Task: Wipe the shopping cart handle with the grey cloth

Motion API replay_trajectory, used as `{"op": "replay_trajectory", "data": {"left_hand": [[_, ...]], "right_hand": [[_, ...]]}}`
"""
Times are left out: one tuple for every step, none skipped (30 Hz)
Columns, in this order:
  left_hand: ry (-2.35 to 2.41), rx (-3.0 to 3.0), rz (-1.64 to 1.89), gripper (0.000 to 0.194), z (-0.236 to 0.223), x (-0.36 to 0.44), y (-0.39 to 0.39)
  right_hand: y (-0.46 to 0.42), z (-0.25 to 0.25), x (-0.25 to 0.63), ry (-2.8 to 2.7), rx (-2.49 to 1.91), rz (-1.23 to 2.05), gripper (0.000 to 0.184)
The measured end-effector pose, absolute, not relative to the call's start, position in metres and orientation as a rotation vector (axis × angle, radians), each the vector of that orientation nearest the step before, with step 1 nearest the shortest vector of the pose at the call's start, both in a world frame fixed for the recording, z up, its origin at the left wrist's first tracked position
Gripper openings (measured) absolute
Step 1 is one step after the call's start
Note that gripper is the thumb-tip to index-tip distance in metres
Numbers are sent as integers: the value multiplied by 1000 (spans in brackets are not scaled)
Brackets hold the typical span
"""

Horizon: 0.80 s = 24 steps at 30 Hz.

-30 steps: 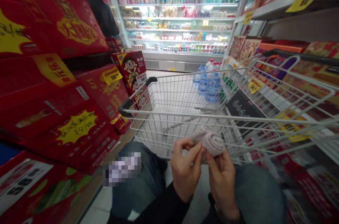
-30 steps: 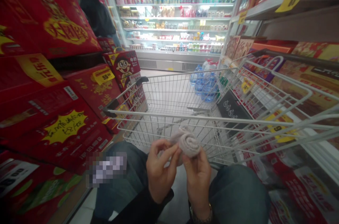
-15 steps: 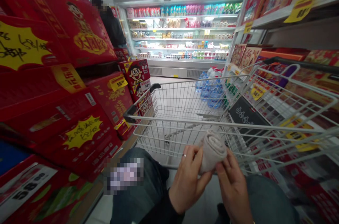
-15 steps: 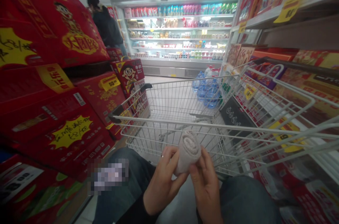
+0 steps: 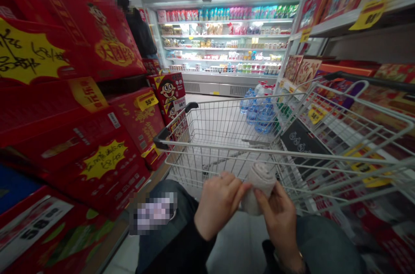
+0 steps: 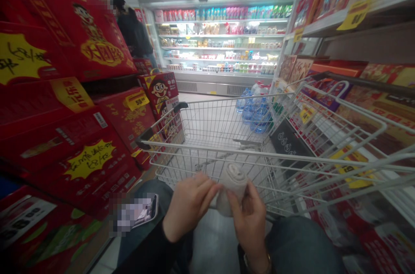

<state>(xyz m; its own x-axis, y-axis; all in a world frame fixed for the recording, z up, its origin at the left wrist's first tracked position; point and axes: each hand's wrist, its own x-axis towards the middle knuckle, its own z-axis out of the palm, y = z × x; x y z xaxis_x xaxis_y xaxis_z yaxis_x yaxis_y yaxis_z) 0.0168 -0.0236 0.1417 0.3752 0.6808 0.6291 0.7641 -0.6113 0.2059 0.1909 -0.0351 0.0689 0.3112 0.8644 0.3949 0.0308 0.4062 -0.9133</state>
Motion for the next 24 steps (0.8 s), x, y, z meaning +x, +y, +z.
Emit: {"op": "replay_trajectory", "data": {"left_hand": [[-1339, -2393, -1203, 32, 146, 14, -19], [-1353, -2287, -1334, 26, 151, 11, -14], [-1355, -2202, -1429, 20, 156, 9, -7], [-1344, -2156, -1479, 18, 161, 7, 0], [-1326, -2144, -1488, 25, 164, 6, 8], [-1308, -2161, -1467, 33, 167, 6, 16], [-1299, -2206, -1426, 37, 168, 5, 23], [-1304, -2265, -1380, 38, 168, 5, 30], [-1319, -2329, -1336, 36, 167, 5, 36], [-1342, -2387, -1301, 35, 166, 5, 40], [-1369, -2431, -1283, 34, 164, 4, 43], [-1395, -2457, -1285, 36, 162, 4, 46], [-1415, -2466, -1303, 37, 160, 3, 47], [-1426, -2463, -1333, 38, 159, 3, 48], [-1428, -2458, -1364, 39, 158, 3, 48], [-1426, -2457, -1387, 38, 158, 3, 47], [-1423, -2456, -1406, 37, 157, 3, 47], [-1420, -2456, -1422, 36, 157, 4, 47], [-1417, -2458, -1434, 36, 157, 4, 46], [-1409, -2461, -1445, 35, 157, 5, 46], [-1405, -2464, -1452, 35, 157, 5, 46], [-1403, -2465, -1456, 35, 157, 5, 46], [-1406, -2463, -1458, 35, 158, 5, 46], [-1410, -2462, -1456, 35, 158, 4, 46]], "right_hand": [[-33, 73, 189, -1138, -1058, 464, 58], [-29, 78, 187, -1165, -1092, 224, 58], [-25, 83, 185, -1215, -1106, 4, 59], [-19, 88, 183, -1294, -1102, -174, 61], [-14, 93, 181, -1382, -1090, -311, 64], [-9, 97, 179, -1461, -1078, -414, 66], [-4, 100, 177, -1526, -1070, -492, 67], [1, 101, 175, -1575, -1069, -554, 67], [4, 101, 176, -1604, -1075, -603, 66], [5, 101, 178, -1610, -1086, -642, 65], [6, 99, 183, -1602, -1101, -666, 65], [5, 98, 189, -1580, -1119, -676, 64], [3, 96, 198, -1544, -1138, -677, 64], [1, 94, 207, -1492, -1161, -673, 63], [-1, 92, 215, -1434, -1185, -666, 61], [-3, 90, 221, -1380, -1203, -659, 60], [-4, 89, 224, -1337, -1211, -648, 59], [-4, 87, 224, -1318, -1206, -633, 58], [-3, 87, 219, -1339, -1192, -602, 57], [-1, 86, 211, -1392, -1169, -559, 57], [1, 86, 201, -1464, -1141, -509, 56], [3, 86, 190, -1534, -1113, -459, 56], [6, 86, 179, -1590, -1091, -415, 57], [8, 86, 170, -1623, -1075, -385, 59]]}}
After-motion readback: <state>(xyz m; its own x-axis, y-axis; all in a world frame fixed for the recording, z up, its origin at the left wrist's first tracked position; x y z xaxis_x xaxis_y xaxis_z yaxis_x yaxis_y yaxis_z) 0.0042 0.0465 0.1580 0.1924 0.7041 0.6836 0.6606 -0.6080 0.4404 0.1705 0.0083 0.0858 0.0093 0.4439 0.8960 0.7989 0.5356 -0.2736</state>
